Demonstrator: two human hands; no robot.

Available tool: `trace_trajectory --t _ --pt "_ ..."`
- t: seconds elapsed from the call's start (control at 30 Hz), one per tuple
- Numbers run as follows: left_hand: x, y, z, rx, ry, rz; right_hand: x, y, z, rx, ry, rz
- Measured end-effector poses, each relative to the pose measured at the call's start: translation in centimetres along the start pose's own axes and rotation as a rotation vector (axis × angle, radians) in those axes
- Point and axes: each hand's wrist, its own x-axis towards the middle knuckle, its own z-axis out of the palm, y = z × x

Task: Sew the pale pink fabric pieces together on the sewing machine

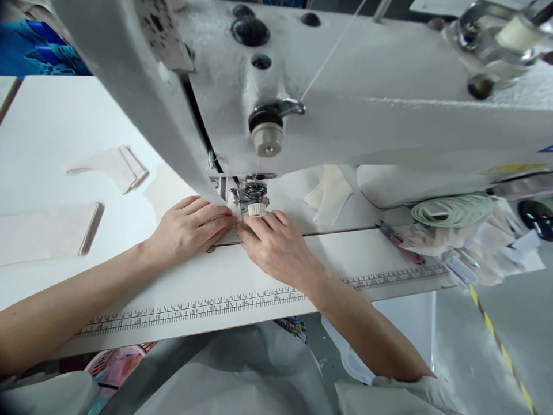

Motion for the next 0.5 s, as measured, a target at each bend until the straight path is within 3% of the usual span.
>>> trace_trajectory --t 0.5 --pt "0.14 0.51 0.02 0.0 0.028 0.001 -0.33 0.19 0.03 0.046 0.076 -0.033"
